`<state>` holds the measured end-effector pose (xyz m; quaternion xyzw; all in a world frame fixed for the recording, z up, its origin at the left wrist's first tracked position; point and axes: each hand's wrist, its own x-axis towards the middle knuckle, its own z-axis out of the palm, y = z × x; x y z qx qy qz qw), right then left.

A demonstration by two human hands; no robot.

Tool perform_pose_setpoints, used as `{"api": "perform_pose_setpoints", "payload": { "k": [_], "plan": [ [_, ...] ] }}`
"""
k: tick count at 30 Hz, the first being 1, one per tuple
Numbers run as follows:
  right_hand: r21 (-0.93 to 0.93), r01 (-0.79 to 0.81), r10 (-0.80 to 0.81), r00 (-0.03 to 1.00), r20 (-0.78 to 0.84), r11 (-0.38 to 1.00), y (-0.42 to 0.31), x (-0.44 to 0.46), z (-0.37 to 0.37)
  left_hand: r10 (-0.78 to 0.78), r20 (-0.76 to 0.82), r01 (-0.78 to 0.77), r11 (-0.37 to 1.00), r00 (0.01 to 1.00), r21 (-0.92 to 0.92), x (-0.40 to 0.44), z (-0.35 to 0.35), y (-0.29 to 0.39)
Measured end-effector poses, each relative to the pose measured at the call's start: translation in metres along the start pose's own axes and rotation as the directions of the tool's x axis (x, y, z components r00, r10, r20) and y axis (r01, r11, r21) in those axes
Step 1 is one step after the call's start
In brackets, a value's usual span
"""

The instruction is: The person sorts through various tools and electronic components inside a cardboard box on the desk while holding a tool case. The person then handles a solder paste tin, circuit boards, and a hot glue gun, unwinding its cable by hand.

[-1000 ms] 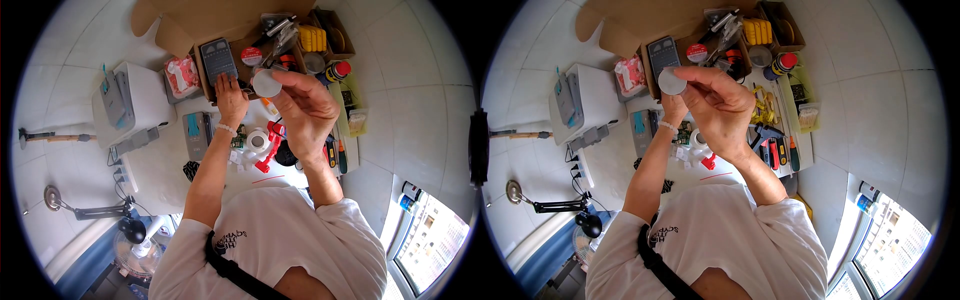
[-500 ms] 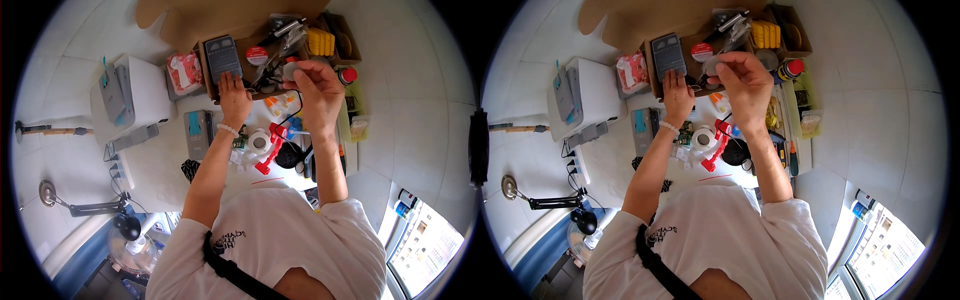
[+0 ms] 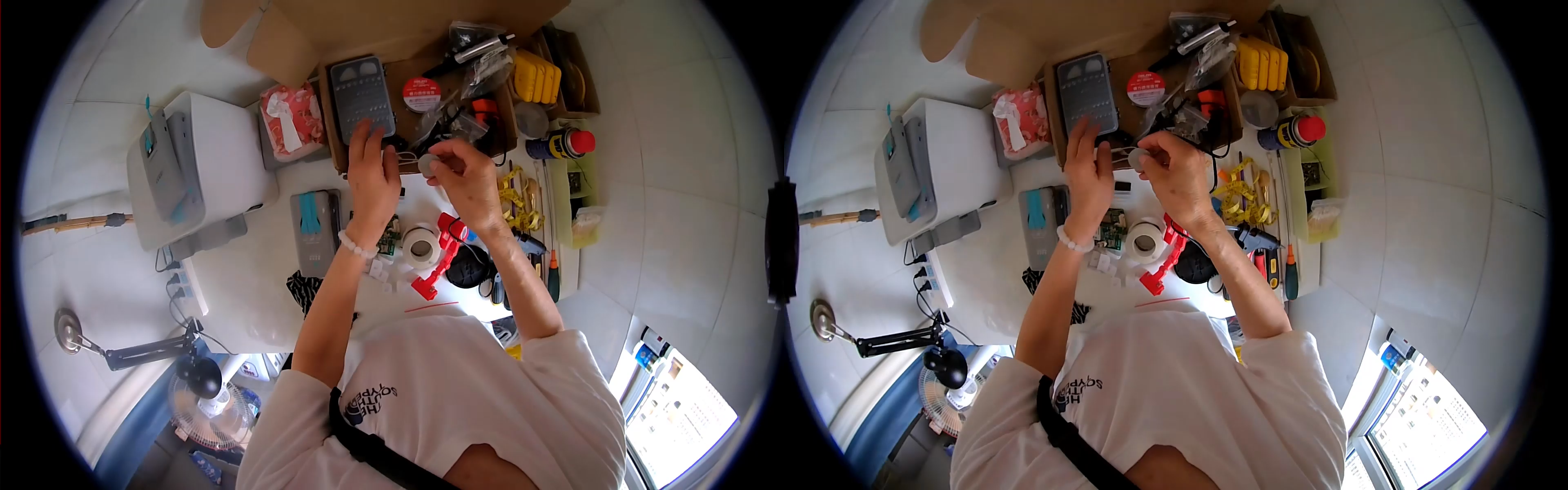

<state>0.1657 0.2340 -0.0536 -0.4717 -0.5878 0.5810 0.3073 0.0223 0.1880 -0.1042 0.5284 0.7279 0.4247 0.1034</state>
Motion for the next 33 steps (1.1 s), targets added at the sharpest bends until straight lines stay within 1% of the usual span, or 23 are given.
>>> {"api": "perform_pose_setpoints", "payload": {
  "k": [1,2,3,4,6,7,9,11,13,15,17,18,19,21,22,23,24,25,26,28,30,32,33],
  "plan": [
    [0.035,-0.011,0.012,1.000,-0.005,0.999,-0.002,0.002,0.004,-0.001,0.002,0.001,1.000,1.000,-0.002,-0.001,-0.009,0.010],
    [0.034,-0.014,0.014,1.000,-0.009,0.999,-0.002,0.003,0.009,-0.237,0.110,0.260,0.912,0.965,-0.318,-0.004,-0.018,0.019],
    [-0.017,0.084,-0.084,0.996,-0.019,0.996,-0.002,0.004,0.014,-0.411,0.283,0.497,0.665,0.867,-0.557,-0.008,-0.024,0.024],
    [-0.069,0.180,-0.182,0.983,-0.022,0.981,-0.002,0.004,0.020,-0.411,0.285,0.499,0.665,0.866,-0.556,-0.013,-0.027,0.025],
    [-0.103,0.202,-0.201,0.979,0.023,0.974,-0.007,0.004,0.030,-0.451,0.486,0.616,0.202,0.748,-0.761,-0.020,-0.032,0.024],
    [-0.137,0.226,-0.218,0.974,0.069,0.965,-0.009,0.004,0.034,-0.424,0.586,0.625,-0.061,0.690,-0.779,-0.022,-0.033,0.022],
    [-0.200,0.291,-0.274,0.955,0.110,0.935,0.003,0.010,0.039,-0.394,0.588,0.593,-0.122,0.707,-0.796,-0.025,-0.033,0.010],
    [-0.320,0.568,-0.512,0.823,0.246,0.759,0.003,0.017,0.040,-0.432,0.567,0.544,-0.191,0.701,-0.817,-0.023,-0.033,0.007],
    [-0.318,0.634,-0.575,0.773,0.268,0.705,0.003,0.031,0.035,-0.470,0.567,0.567,-0.159,0.677,-0.808,-0.012,-0.036,0.011],
    [-0.295,0.472,-0.431,0.881,0.195,0.831,-0.005,0.048,0.023,-0.511,0.564,0.593,-0.126,0.649,-0.796,-0.006,-0.040,0.008],
    [-0.430,0.365,-0.399,0.917,0.012,0.826,-0.007,0.075,0.011,-0.494,0.484,0.600,0.101,0.723,-0.794,0.002,-0.042,-0.001],
    [-0.461,0.297,-0.342,0.940,-0.014,0.836,-0.007,0.090,0.006,-0.536,0.414,0.605,0.243,0.735,-0.758,0.008,-0.039,-0.004],
    [-0.489,0.226,-0.282,0.958,-0.044,0.842,-0.006,0.103,0.001,-0.528,0.417,0.602,0.242,0.739,-0.761,0.013,-0.034,-0.007],
    [-0.422,0.211,-0.280,0.954,-0.108,0.882,0.020,0.126,-0.004,-0.467,0.175,0.494,0.752,0.867,-0.437,0.022,-0.021,-0.015],
    [-0.344,0.200,-0.269,0.949,-0.166,0.918,0.037,0.137,-0.005,-0.291,0.089,0.301,0.944,0.952,-0.133,0.026,-0.013,-0.024],
    [-0.346,0.202,-0.273,0.947,-0.170,0.916,0.054,0.145,-0.006,-0.286,0.090,0.296,0.945,0.954,-0.137,0.032,-0.010,-0.023],
    [-0.247,0.144,-0.201,0.953,-0.227,0.958,0.071,0.153,-0.007,-0.122,0.095,0.116,0.991,0.988,0.065,0.036,-0.006,-0.021],
    [-0.142,0.089,-0.125,0.954,-0.273,0.986,0.072,0.157,-0.008,0.040,0.130,-0.072,0.963,0.991,0.260,0.041,-0.004,-0.018],
    [-0.145,0.092,-0.129,0.953,-0.273,0.985,0.074,0.158,-0.012,-0.037,0.193,-0.030,0.942,0.980,0.335,0.046,-0.003,-0.014],
    [0.042,-0.063,0.073,0.956,-0.284,0.997,0.067,0.154,-0.018,-0.048,0.234,-0.039,0.935,0.971,0.353,0.053,0.003,-0.026],
    [0.053,-0.062,0.075,0.951,-0.301,0.997,0.061,0.153,-0.022,-0.057,0.276,-0.051,0.928,0.959,0.368,0.061,0.004,-0.030],
    [0.064,-0.061,0.079,0.944,-0.321,0.996,0.062,0.154,-0.029,-0.140,0.374,-0.030,0.911,0.917,0.412,0.068,0.001,-0.028],
    [0.032,-0.024,0.032,0.953,-0.301,0.999,0.065,0.157,-0.032,-0.138,0.376,-0.032,0.910,0.916,0.412,0.067,0.002,-0.028]
  ]
}}
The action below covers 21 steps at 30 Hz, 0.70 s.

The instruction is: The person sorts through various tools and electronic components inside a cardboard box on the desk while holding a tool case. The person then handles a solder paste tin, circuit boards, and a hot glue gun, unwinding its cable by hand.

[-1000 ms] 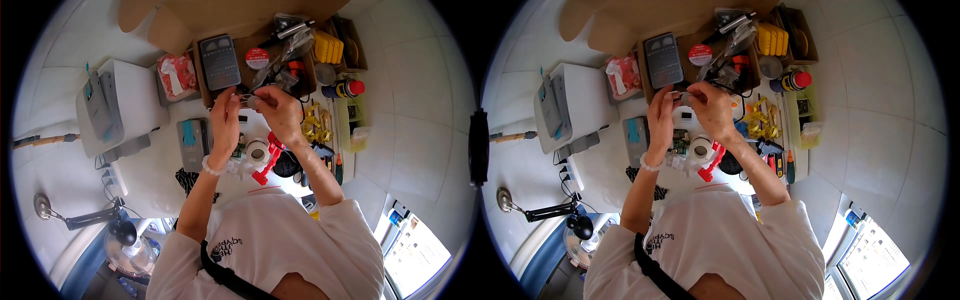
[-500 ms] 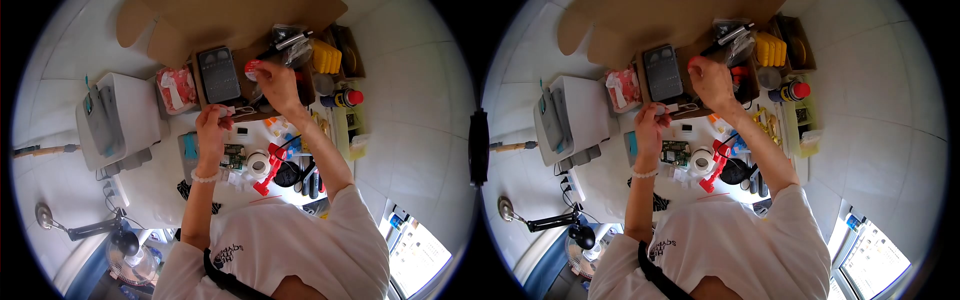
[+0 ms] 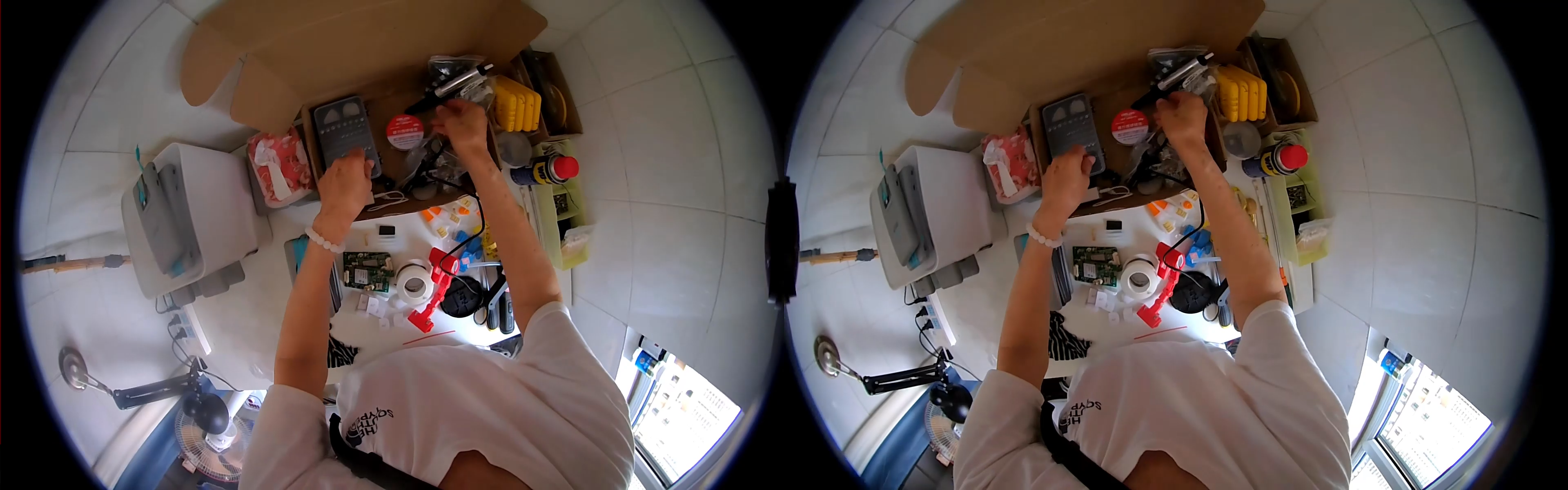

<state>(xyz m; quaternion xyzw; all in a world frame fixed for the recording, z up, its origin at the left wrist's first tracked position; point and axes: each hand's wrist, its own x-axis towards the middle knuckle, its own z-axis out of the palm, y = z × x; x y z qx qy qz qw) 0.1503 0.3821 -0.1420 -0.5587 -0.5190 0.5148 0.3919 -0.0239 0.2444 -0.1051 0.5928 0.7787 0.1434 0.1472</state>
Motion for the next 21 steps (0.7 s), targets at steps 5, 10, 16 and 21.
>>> {"api": "perform_pose_setpoints", "payload": {
  "k": [5,10,16,21],
  "plan": [
    [-0.002,-0.044,0.044,0.994,0.101,0.999,-0.001,0.011,-0.004,0.198,0.146,-0.108,0.876,0.969,-0.469,-0.024,0.009,0.014],
    [0.039,-0.064,0.063,0.998,0.002,0.997,-0.007,0.015,0.004,0.225,0.247,-0.023,0.782,0.943,-0.622,-0.083,0.013,0.043],
    [-0.035,-0.039,0.038,0.999,-0.016,0.999,-0.001,0.020,0.015,0.225,0.283,-0.127,0.936,0.932,-0.327,-0.129,0.050,0.038],
    [-0.016,-0.102,0.102,0.995,-0.021,0.995,-0.005,0.023,0.021,0.174,0.242,-0.098,0.950,0.955,-0.297,-0.124,0.069,0.024]
  ]
}}
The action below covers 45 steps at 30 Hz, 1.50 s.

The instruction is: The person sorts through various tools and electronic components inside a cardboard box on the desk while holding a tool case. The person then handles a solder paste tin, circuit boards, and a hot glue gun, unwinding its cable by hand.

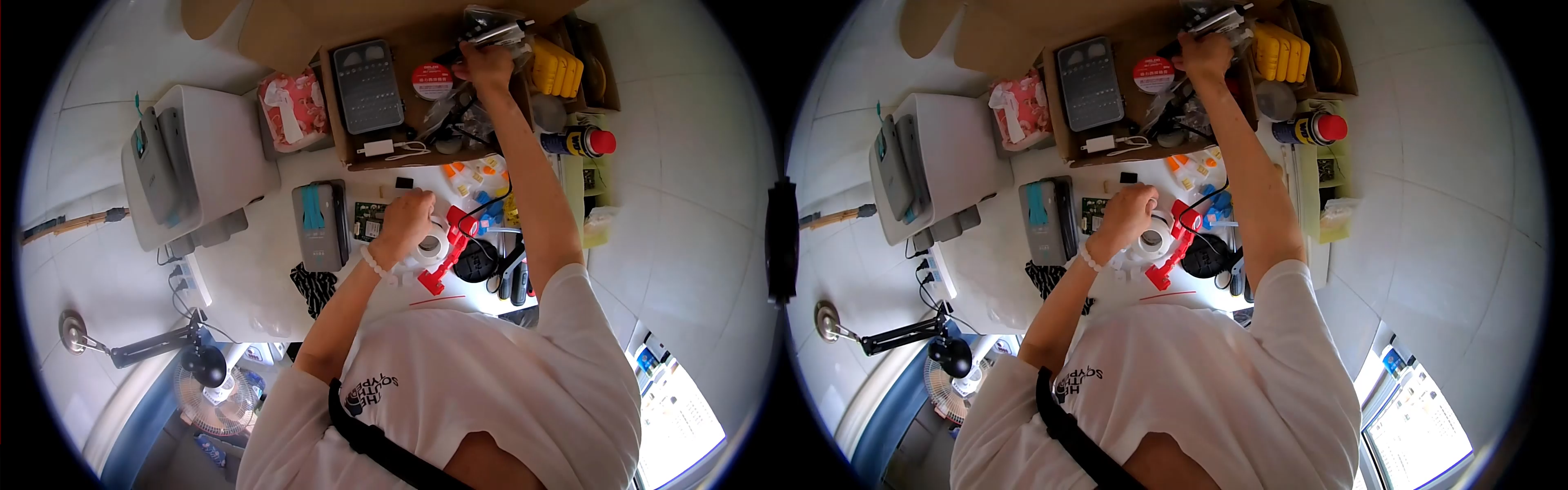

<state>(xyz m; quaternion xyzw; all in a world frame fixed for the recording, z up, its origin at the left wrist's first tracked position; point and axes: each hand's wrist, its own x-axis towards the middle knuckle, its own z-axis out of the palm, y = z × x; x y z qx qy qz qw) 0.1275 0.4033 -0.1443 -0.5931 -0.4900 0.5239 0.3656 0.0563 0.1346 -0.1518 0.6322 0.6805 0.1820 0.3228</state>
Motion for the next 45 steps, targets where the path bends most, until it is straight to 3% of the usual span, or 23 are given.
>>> {"api": "perform_pose_setpoints", "payload": {
  "k": [2,4,8,10,13,17,19,20,22,24,25,27,28,30,31,33,34,36,40,42,45],
  "plan": [
    [0.006,-0.017,0.017,1.000,-0.021,1.000,0.002,0.003,0.001,0.015,0.009,-0.014,0.991,1.000,-0.134,0.003,0.001,-0.003],
    [-0.070,-0.054,0.051,0.998,-0.037,0.996,0.003,0.005,0.005,0.030,0.022,-0.027,0.992,0.999,-0.121,0.003,0.000,-0.003],
    [-0.041,-0.073,0.071,0.995,-0.064,0.996,0.006,0.004,0.009,0.048,0.036,-0.044,0.994,0.998,-0.099,0.004,-0.009,0.003],
    [-0.118,0.027,-0.036,0.996,-0.080,0.993,0.018,0.010,0.010,0.059,0.016,-0.057,0.990,0.998,-0.126,0.000,-0.016,0.007],
    [-0.009,-0.025,0.024,0.997,-0.072,1.000,0.014,0.006,0.010,0.062,-0.016,-0.064,0.991,0.998,-0.121,0.002,-0.031,0.014],
    [-0.038,-0.016,0.018,0.999,0.041,0.999,0.014,-0.005,-0.001,0.133,-0.091,-0.146,0.976,0.987,-0.158,0.014,-0.072,0.026],
    [0.037,0.015,-0.017,0.999,0.038,0.999,-0.002,-0.022,-0.013,0.011,-0.192,-0.066,0.956,0.981,-0.286,0.028,-0.093,0.026],
    [0.111,0.051,-0.055,0.998,0.032,0.993,-0.008,-0.029,-0.021,0.016,-0.195,-0.072,0.956,0.981,-0.286,0.037,-0.100,0.025],
    [0.047,0.149,-0.149,0.989,-0.012,0.988,-0.008,-0.036,-0.036,0.011,-0.339,-0.076,0.981,0.941,-0.178,0.060,-0.111,0.023],
    [-0.149,0.365,-0.379,0.923,-0.073,0.919,0.008,-0.025,-0.049,0.072,-0.369,-0.114,0.989,0.927,-0.092,0.085,-0.114,0.024],
    [-0.152,0.369,-0.383,0.921,-0.076,0.917,-0.007,-0.033,-0.052,0.122,-0.387,-0.135,0.991,0.914,-0.006,0.098,-0.114,0.024],
    [-0.436,0.457,-0.570,0.804,-0.171,0.775,-0.035,-0.048,-0.058,0.177,-0.382,-0.172,0.984,0.907,0.048,0.125,-0.109,0.021],
    [-0.437,0.460,-0.574,0.800,-0.174,0.773,-0.041,-0.046,-0.058,0.168,-0.321,-0.138,0.984,0.932,0.112,0.135,-0.106,0.023],
    [-0.501,0.588,-0.752,0.618,-0.228,0.635,-0.049,-0.036,-0.060,0.083,-0.214,-0.039,0.978,0.973,0.203,0.152,-0.096,0.026],
    [-0.502,0.591,-0.755,0.614,-0.229,0.632,-0.054,-0.030,-0.060,0.087,-0.217,-0.042,0.978,0.972,0.203,0.157,-0.089,0.025],
    [-0.689,0.559,-0.844,0.515,-0.149,0.462,-0.061,-0.015,-0.060,0.080,-0.233,-0.013,0.961,0.969,0.276,0.164,-0.075,0.022],
    [-0.689,0.559,-0.844,0.515,-0.149,0.462,-0.060,-0.008,-0.061,0.115,-0.245,-0.033,0.948,0.963,0.316,0.166,-0.069,0.019],
    [-0.615,0.506,-0.651,0.758,-0.016,0.605,-0.059,0.006,-0.063,0.076,-0.252,0.014,0.941,0.965,0.337,0.169,-0.059,0.017],
    [-0.692,0.452,-0.586,0.809,0.052,0.562,-0.066,0.018,-0.061,0.032,-0.231,0.043,0.948,0.973,0.315,0.168,-0.056,0.014],
    [-0.752,0.338,-0.416,0.905,0.093,0.566,-0.073,0.017,-0.059,0.043,-0.256,0.031,0.959,0.966,0.281,0.166,-0.053,0.012],
    [-0.796,0.224,-0.370,0.929,0.000,0.563,-0.074,0.012,-0.050,0.033,-0.279,0.017,0.984,0.960,0.175,0.170,-0.053,0.003]
  ]
}}
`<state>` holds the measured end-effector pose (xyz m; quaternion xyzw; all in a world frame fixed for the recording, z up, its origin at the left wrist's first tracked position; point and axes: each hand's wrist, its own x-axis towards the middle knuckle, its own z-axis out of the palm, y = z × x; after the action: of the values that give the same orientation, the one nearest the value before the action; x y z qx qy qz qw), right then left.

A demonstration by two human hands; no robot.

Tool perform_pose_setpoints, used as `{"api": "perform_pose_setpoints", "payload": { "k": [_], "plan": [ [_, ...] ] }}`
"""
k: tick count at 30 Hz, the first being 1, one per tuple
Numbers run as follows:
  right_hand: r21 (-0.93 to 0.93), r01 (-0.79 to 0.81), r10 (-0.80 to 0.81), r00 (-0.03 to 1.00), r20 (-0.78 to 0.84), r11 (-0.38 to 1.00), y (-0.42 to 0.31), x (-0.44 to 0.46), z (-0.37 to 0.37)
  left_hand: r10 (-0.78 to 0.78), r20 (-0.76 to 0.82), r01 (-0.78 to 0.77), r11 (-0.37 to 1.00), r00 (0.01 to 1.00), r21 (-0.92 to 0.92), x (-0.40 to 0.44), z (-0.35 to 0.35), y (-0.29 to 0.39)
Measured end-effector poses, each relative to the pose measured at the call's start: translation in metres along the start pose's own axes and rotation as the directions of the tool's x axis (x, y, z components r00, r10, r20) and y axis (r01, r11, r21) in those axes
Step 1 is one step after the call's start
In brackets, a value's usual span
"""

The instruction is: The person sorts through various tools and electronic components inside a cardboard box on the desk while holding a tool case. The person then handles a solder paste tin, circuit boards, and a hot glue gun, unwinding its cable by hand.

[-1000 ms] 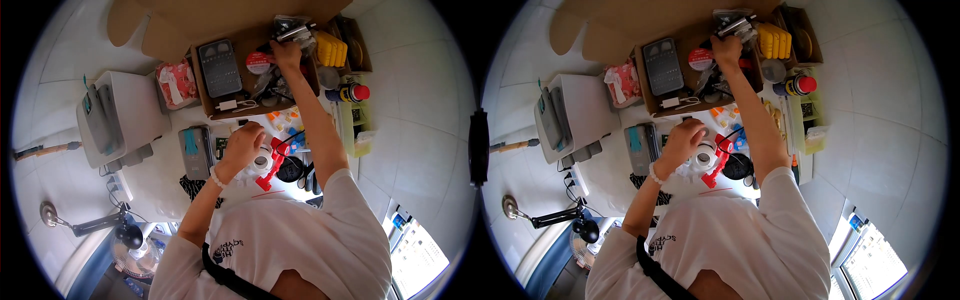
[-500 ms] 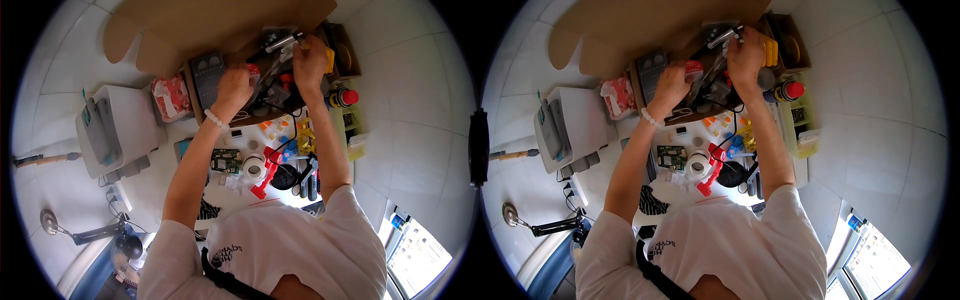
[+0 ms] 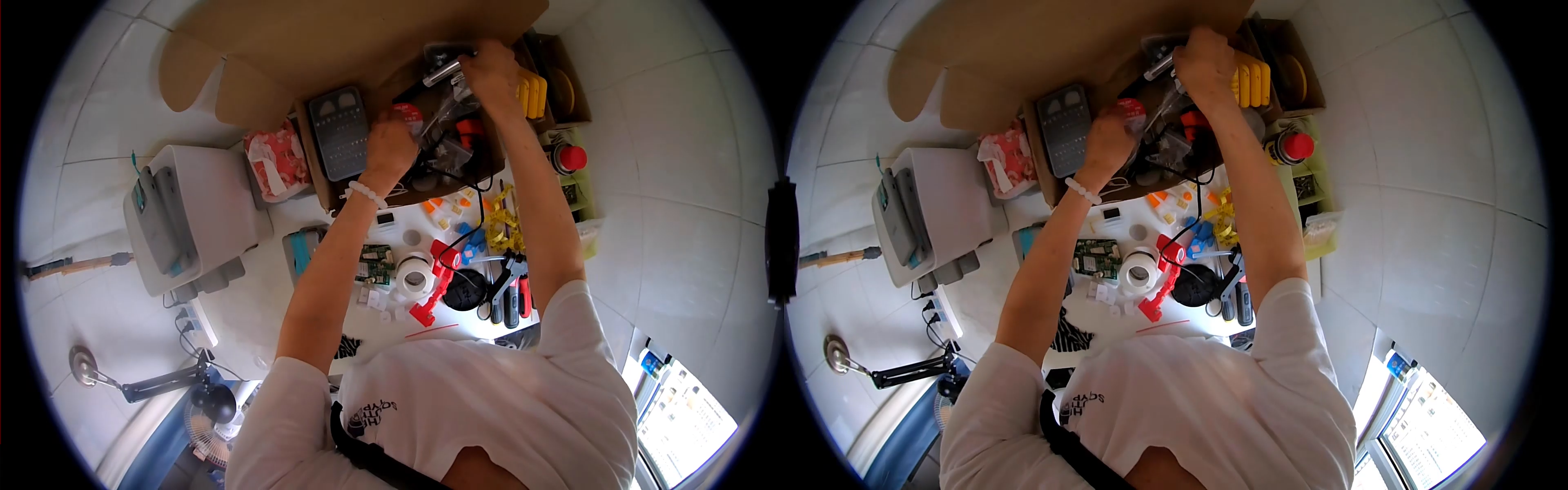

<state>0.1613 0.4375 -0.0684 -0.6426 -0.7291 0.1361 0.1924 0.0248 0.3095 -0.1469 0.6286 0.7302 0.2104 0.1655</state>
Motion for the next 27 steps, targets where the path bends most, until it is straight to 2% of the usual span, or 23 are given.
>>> {"api": "perform_pose_setpoints", "payload": {
  "k": [1,2,4,6,7,8,9,10,13,15,16,19,20,21,23,25,26,27],
  "plan": [
    [0.002,-0.002,0.002,1.000,0.002,1.000,0.001,0.000,0.002,-0.020,0.010,0.021,0.997,1.000,-0.073,0.002,0.002,-0.003],
    [0.030,0.006,-0.006,1.000,-0.004,1.000,0.001,0.000,0.005,-0.021,0.012,0.022,0.997,1.000,-0.071,0.003,0.003,-0.006],
    [0.059,0.016,-0.016,1.000,-0.009,0.998,-0.001,-0.002,0.006,-0.067,-0.049,0.058,0.986,0.997,-0.153,0.004,0.004,-0.009],
    [0.197,0.149,-0.133,0.987,-0.092,0.969,-0.003,-0.004,0.007,-0.094,-0.062,0.084,0.985,0.994,-0.152,0.003,0.003,-0.006],
    [0.197,0.149,-0.133,0.987,-0.090,0.969,-0.004,-0.005,0.009,-0.121,-0.075,0.109,0.982,0.990,-0.152,0.002,0.001,-0.003],
    [0.259,0.289,-0.245,0.951,-0.189,0.922,-0.005,-0.005,0.011,-0.123,-0.074,0.110,0.982,0.990,-0.153,0.003,-0.002,0.001],
    [0.305,0.426,-0.341,0.893,-0.294,0.852,-0.009,-0.006,0.011,-0.144,-0.008,0.142,0.986,0.990,-0.089,0.004,-0.003,0.002],
    [0.306,0.426,-0.342,0.893,-0.293,0.852,-0.011,-0.007,0.010,-0.169,0.058,0.170,0.985,0.984,-0.023,0.004,-0.003,0.004],
    [0.353,0.411,-0.354,0.910,-0.216,0.840,-0.014,-0.007,0.007,-0.182,0.103,0.176,0.982,0.978,0.067,0.008,-0.001,0.007],
    [0.275,0.564,-0.473,0.816,-0.334,0.779,-0.012,-0.002,0.012,-0.130,0.112,0.122,0.990,0.985,0.077,0.010,-0.003,0.006],
    [0.275,0.565,-0.474,0.815,-0.334,0.778,-0.012,0.000,0.015,-0.079,0.123,0.068,0.994,0.989,0.087,0.011,-0.004,0.006],
    [0.279,0.571,-0.486,0.813,-0.320,0.772,-0.016,0.003,0.014,-0.043,0.123,0.033,0.996,0.991,0.078,0.015,-0.006,0.007],
    [0.411,0.468,-0.411,0.884,-0.225,0.782,-0.017,0.004,0.011,-0.045,0.121,0.036,0.996,0.992,0.078,0.015,-0.006,0.008],
    [0.526,0.347,-0.339,0.934,-0.116,0.777,-0.018,0.005,0.008,-0.036,0.076,0.030,0.996,0.996,0.089,0.012,-0.005,0.009],
    [0.500,0.311,-0.298,0.949,-0.108,0.809,-0.016,0.009,0.010,-0.024,0.027,0.021,0.995,0.999,0.099,0.017,-0.005,0.011],
    [0.472,0.269,-0.252,0.963,-0.101,0.839,-0.013,0.012,0.010,-0.106,-0.108,0.100,0.993,0.988,-0.061,0.030,-0.006,0.012],
    [0.478,0.292,-0.279,0.955,-0.100,0.829,-0.012,0.013,0.011,-0.106,-0.108,0.099,0.993,0.989,-0.063,0.037,-0.007,0.011],
    [0.483,0.314,-0.306,0.947,-0.099,0.817,-0.011,0.013,0.012,0.033,-0.222,-0.061,0.991,0.975,-0.121,0.044,-0.011,0.011]
  ]
}}
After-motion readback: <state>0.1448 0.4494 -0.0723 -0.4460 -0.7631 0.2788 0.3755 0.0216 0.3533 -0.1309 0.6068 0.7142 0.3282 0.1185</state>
